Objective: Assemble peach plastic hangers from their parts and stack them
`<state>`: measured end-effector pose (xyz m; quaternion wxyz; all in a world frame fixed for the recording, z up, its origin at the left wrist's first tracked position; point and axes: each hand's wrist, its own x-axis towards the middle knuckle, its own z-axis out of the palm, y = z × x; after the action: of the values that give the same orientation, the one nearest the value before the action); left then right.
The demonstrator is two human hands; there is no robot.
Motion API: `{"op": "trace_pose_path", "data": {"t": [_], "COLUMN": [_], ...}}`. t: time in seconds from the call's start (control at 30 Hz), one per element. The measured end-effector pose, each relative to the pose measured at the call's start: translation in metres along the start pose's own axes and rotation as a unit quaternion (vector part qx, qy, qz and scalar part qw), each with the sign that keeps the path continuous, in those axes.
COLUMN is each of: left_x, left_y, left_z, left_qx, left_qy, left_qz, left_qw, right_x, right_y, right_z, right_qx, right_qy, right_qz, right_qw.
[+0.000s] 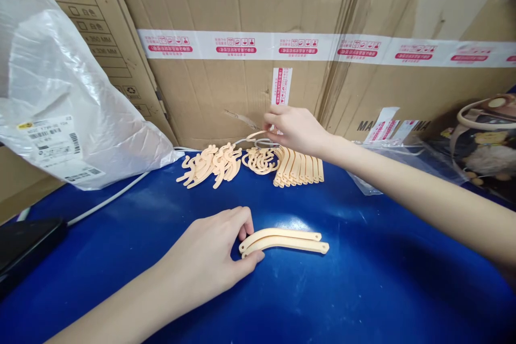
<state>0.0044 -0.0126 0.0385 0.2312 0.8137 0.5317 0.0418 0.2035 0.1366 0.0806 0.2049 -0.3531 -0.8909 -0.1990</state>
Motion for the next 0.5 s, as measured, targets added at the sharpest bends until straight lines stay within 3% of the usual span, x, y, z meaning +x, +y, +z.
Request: {"op": "trace_pose_path", "data": {"t": [0.07,0.1,0.2,0.3,0.37,0.5], "left_x": [0.0,0.0,0.0,-0.001,-0.002,-0.001], "left_y": [0.001,0.001,0.002,0.001,-0.001,-0.008], "left_z": [-0.002,-0.003,-0.006,-0.006,-0.004,0.0], "left_qx": [-0.002,-0.003,-0.001,0.007,0.021,0.066], "left_qy": [-0.007,-0.01,-0.012,-0.011,0.0,0.035], "left_qz": [-0.007,-0.011,-0.015,-0.015,-0.013,-0.007], "left_qw": [1.0,1.0,1.0,1.0,1.0,0.997], "right_x": [-0.012,-0.018,-0.038,-0.053,-0.061,-0.071], "right_y": [-0.017,-0.027,-0.055,-0.074,-0.081,-0.088], "right_z": [-0.004,-0.005,-0.003,0.003,0.008,0.018], "right_qx": [0.178,0.275,0.516,0.615,0.626,0.589], "right_qy": [-0.004,-0.005,-0.022,-0.069,-0.097,-0.124], "right_qz": [0.048,0.07,0.136,0.183,0.201,0.21], "right_qw": [0.983,0.959,0.845,0.764,0.747,0.77]}}
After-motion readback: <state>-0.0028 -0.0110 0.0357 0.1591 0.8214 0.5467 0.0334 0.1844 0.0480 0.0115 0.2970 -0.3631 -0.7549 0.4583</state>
